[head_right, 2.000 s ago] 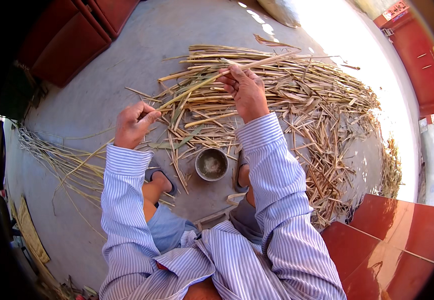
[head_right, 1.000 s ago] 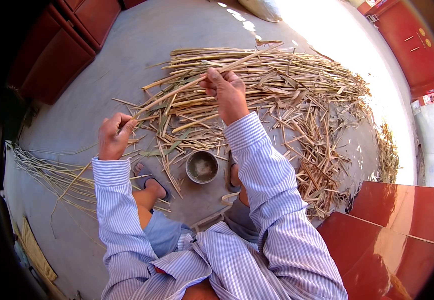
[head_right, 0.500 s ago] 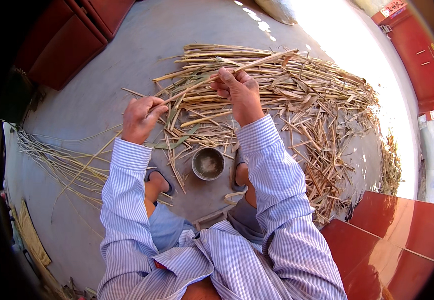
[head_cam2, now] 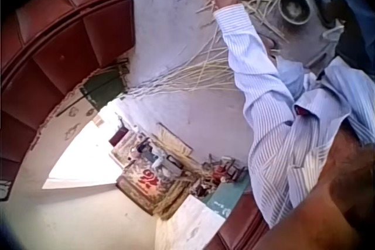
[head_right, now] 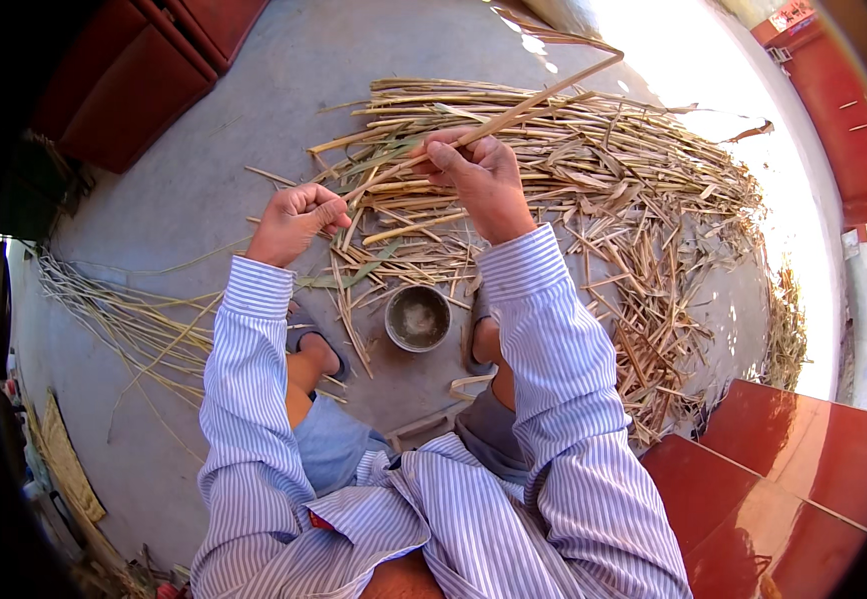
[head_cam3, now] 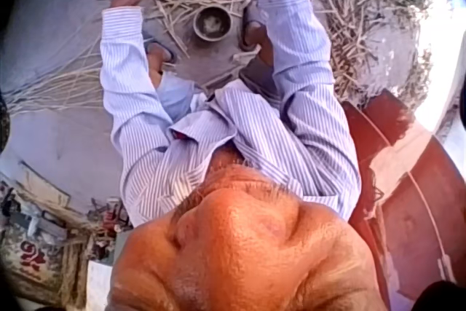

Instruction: The person sits on the floor and strips the outer layers from dried plant stalks by hand. The person repeatedly picks up stalks, peels them, and places the processed pieces aside.

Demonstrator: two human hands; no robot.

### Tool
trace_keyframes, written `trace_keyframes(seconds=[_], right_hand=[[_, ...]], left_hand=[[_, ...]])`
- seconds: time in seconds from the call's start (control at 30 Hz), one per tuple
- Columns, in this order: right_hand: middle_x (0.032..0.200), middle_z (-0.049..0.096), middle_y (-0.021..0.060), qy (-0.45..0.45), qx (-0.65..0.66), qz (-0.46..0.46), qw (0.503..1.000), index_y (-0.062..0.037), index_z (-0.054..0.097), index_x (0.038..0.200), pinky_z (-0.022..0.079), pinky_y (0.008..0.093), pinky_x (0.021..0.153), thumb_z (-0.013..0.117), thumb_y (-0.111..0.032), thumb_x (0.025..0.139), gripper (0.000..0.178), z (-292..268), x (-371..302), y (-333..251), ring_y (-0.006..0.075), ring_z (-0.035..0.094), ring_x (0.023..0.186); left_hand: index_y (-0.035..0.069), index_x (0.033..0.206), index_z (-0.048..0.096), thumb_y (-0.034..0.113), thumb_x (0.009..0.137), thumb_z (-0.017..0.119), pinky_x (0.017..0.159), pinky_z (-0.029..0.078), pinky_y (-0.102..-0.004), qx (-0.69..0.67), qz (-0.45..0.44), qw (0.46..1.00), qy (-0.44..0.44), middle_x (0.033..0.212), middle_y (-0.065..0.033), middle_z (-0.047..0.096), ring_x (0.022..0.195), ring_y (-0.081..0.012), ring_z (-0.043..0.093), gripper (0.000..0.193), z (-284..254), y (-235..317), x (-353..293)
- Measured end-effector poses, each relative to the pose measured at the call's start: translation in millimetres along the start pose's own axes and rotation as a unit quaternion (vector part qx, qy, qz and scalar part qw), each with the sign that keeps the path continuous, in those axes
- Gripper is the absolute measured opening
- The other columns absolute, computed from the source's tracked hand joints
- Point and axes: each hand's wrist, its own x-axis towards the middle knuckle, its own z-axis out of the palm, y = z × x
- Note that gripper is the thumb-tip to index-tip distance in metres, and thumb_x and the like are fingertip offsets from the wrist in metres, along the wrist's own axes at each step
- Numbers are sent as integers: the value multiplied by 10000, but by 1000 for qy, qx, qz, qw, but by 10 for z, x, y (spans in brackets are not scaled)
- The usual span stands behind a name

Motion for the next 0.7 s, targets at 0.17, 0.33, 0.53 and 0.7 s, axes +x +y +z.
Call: trace_keyframes(seconds=[0.17,0.33,0.53,0.7], right_hand=[[971,714,96,-35,7,-23,999,-27,642,1060,551,252,745,633,-181,936,197,-154,2,10,158,689,871],[983,709,111,-34,37,0,999,-36,646,1058,563,273,782,626,-179,939,187,-144,-17,19,186,692,890],[944,711,101,29,53,9,998,-29,636,1041,557,270,713,643,-228,933,227,57,-23,62,169,695,833],[843,696,76,136,49,35,989,-26,625,979,544,234,607,683,-243,904,237,180,-54,26,144,684,705]], left_hand=[[-14,879,657,221,890,698,658,505,-293,-106,7,979,172,776,-73,685,700,-150,623,239,-203,99,52],[10,906,667,310,882,675,634,464,-399,387,318,810,306,741,-117,656,676,-281,606,301,38,113,73],[41,785,667,261,836,699,562,445,-396,255,270,911,178,694,-99,619,640,-287,584,228,487,137,67],[56,759,639,207,813,727,561,433,-393,340,372,835,222,659,-93,578,622,-282,565,183,483,174,66]])
